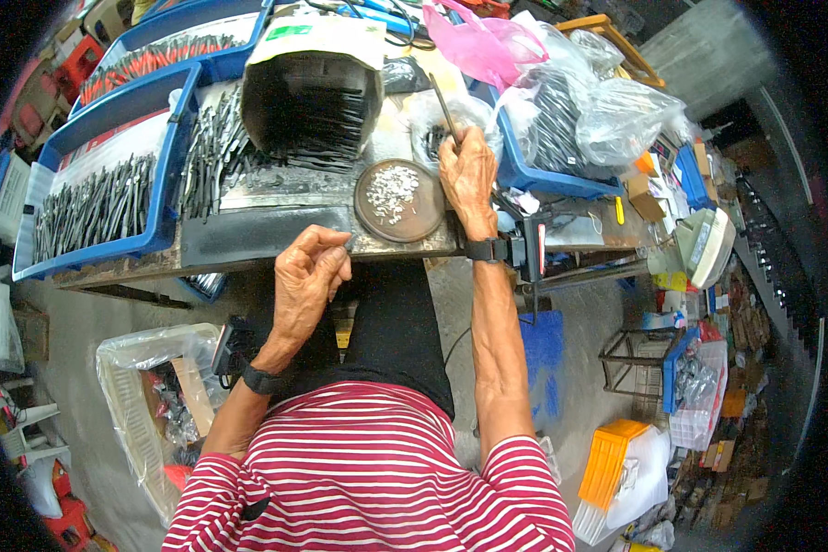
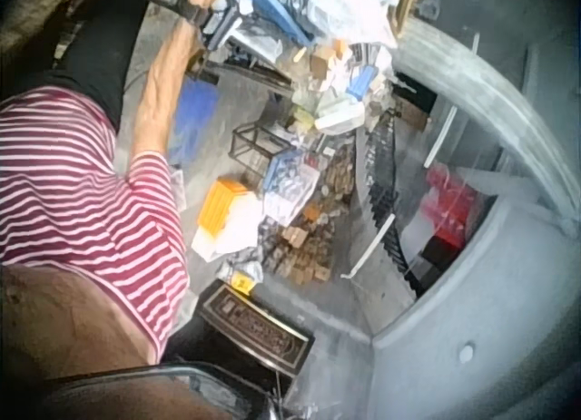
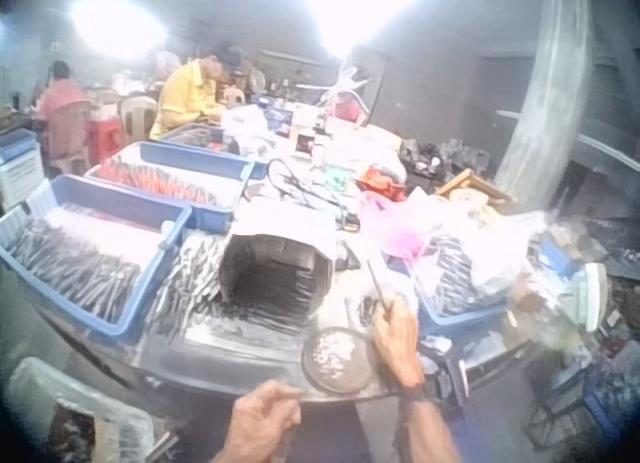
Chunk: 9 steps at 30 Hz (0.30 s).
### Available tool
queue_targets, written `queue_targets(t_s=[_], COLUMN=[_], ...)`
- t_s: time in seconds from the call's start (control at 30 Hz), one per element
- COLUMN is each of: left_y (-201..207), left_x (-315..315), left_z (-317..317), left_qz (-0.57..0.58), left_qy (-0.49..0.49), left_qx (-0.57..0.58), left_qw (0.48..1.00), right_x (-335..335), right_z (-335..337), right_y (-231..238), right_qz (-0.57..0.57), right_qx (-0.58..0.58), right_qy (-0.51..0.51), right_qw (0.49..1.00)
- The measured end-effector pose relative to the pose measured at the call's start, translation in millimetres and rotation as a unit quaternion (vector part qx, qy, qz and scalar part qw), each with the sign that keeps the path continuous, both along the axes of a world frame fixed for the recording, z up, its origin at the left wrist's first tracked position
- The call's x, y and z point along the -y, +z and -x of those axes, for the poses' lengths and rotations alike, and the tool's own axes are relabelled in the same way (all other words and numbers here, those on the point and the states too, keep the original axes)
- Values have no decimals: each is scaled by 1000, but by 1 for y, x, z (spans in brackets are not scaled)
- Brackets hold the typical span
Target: The person assembles metal components by fitting small pins from a dish onto metal strips using a handheld metal tool.
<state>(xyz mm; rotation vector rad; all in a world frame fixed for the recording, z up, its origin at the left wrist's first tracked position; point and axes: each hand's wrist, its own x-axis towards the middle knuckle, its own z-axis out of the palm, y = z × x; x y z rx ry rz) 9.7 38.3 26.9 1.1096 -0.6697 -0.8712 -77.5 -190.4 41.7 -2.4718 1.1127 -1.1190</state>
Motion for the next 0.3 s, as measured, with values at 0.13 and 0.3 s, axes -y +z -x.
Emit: queue_targets(t_s=[0.13,0.3], left_y=[-2,-1], left_x=[1,4], left_z=[0,3], left_qz=[13,26], left_qy=[1,-7], left_qx=[-8,-27], left_qw=[1000,999], right_x=[-8,-51], right_z=[-2,15], right_y=[4,23], right_qz=[-133,-350], right_qx=[147,239], right_qy=[74,137], right_qw=[977,895])
